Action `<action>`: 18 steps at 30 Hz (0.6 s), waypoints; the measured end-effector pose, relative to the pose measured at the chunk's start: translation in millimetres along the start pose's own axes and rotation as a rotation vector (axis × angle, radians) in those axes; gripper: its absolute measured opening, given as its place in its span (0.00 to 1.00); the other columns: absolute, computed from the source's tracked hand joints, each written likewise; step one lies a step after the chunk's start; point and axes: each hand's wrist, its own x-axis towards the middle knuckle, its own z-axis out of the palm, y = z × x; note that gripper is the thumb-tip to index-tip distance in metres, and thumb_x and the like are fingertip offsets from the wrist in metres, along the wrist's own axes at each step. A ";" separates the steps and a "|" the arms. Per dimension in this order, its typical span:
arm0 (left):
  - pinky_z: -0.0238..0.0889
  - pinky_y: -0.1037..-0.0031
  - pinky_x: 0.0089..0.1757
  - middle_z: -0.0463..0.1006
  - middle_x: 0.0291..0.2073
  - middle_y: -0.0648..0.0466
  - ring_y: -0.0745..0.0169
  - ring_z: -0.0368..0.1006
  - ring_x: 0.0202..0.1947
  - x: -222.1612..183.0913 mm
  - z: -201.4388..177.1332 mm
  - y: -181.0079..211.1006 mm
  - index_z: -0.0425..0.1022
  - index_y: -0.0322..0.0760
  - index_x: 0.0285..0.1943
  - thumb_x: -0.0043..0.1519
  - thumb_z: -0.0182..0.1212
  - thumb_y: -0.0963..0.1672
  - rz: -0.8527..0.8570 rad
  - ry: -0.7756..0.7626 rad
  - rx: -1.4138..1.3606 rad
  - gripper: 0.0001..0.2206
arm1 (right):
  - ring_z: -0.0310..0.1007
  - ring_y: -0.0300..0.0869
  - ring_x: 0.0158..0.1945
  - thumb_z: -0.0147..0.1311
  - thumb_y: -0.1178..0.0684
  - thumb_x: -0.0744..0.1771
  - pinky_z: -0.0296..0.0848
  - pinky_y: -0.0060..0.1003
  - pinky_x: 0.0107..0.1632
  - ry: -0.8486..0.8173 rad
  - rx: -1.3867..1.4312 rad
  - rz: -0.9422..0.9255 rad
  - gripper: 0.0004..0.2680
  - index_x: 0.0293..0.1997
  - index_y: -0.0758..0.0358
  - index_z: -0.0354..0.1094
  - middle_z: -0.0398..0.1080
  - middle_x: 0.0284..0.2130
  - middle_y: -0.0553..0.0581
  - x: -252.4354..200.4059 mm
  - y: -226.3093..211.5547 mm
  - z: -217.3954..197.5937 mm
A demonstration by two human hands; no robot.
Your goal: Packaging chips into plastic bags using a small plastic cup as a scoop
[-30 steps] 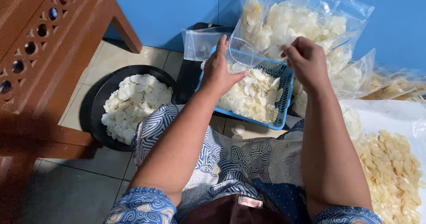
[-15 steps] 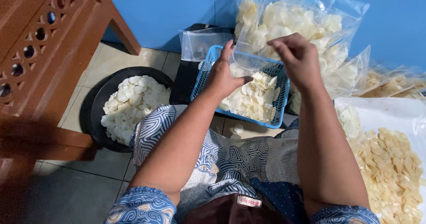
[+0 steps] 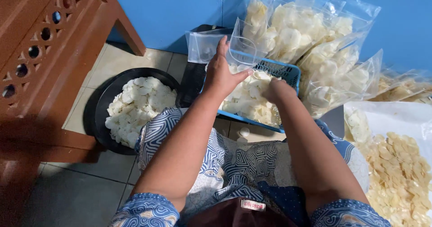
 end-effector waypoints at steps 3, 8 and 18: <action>0.65 0.48 0.60 0.74 0.63 0.41 0.33 0.70 0.62 1.6 -6.7 -1.5 0.48 0.39 0.77 0.44 0.83 0.47 -0.021 0.000 0.007 0.53 | 0.72 0.65 0.60 0.70 0.42 0.62 0.75 0.57 0.58 0.019 0.036 -0.128 0.31 0.70 0.61 0.56 0.62 0.58 0.74 8.0 -9.5 12.0; 0.66 0.48 0.60 0.73 0.64 0.41 0.33 0.70 0.63 2.4 -9.4 -5.6 0.47 0.41 0.77 0.44 0.83 0.47 -0.001 0.020 0.001 0.54 | 0.74 0.65 0.57 0.65 0.56 0.63 0.78 0.56 0.53 0.032 0.529 -0.405 0.20 0.62 0.61 0.69 0.71 0.55 0.73 -57.5 -30.6 -44.6; 0.65 0.47 0.60 0.73 0.64 0.42 0.34 0.71 0.62 2.2 -3.5 -5.7 0.46 0.42 0.78 0.44 0.84 0.48 0.017 0.019 0.042 0.55 | 0.80 0.44 0.51 0.59 0.52 0.63 0.85 0.44 0.39 -0.205 -1.218 -0.571 0.11 0.49 0.52 0.80 0.79 0.47 0.49 193.5 92.9 88.5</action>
